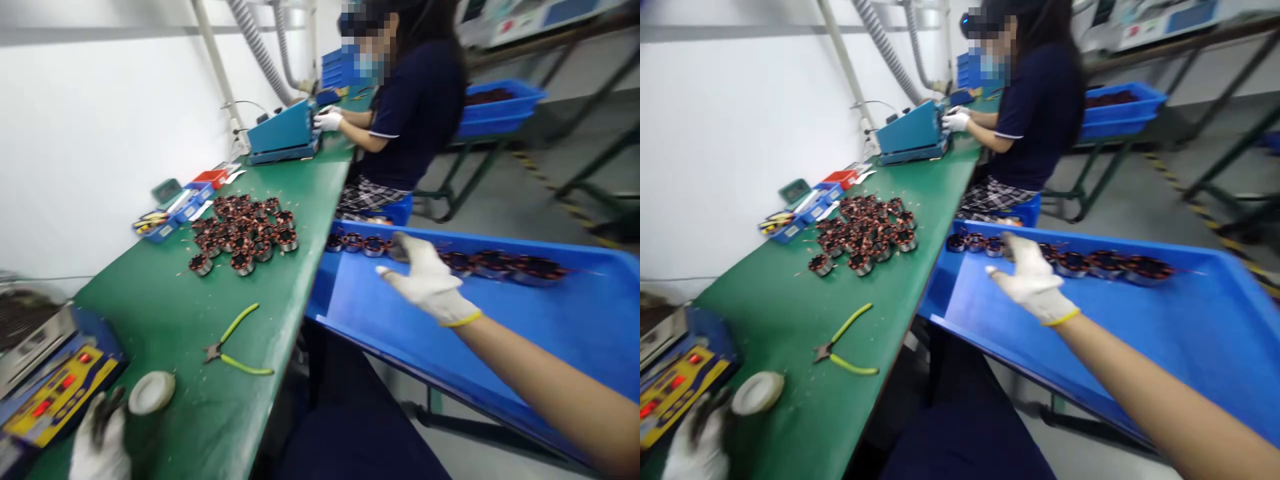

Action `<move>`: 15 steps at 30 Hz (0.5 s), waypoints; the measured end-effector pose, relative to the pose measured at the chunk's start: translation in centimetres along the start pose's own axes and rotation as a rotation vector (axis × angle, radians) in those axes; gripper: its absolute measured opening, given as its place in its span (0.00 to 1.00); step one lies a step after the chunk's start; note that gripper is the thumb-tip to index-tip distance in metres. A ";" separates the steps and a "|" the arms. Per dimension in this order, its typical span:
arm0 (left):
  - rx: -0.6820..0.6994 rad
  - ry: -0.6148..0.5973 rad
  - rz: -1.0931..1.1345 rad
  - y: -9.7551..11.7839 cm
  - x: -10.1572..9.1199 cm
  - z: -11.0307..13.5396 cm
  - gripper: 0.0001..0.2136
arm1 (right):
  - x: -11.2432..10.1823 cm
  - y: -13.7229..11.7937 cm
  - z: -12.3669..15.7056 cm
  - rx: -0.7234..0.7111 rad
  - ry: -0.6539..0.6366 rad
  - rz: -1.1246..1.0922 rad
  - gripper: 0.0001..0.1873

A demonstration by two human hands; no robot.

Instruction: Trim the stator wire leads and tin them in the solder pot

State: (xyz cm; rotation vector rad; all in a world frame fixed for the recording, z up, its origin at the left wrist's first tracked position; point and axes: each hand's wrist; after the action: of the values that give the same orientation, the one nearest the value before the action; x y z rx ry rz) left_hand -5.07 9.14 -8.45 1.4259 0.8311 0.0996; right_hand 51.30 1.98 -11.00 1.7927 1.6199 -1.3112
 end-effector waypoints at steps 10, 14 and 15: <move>0.153 0.037 0.332 -3.1 -1.2 2.3 0.30 | 5.1 -16.0 -12.1 -0.694 -0.260 0.088 0.29; 0.288 0.044 0.362 -1.4 -1.3 4.6 0.27 | 2.5 -16.8 -8.7 -0.728 -0.286 0.144 0.26; 0.290 0.011 0.368 -0.7 -1.3 5.4 0.26 | 1.7 -17.4 -6.9 -0.766 -0.281 0.128 0.26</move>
State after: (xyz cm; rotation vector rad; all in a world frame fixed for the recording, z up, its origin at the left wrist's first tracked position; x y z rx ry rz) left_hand -3.26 3.85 -8.90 1.8441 0.5995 0.2766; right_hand 37.70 12.85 -3.96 1.1611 1.5239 -0.6908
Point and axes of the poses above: each hand's wrist, its own z-axis away from the middle knuckle, its own x-axis out of the palm, y = z × x, and after that the axes turned 14 degrees about -x, right-handed
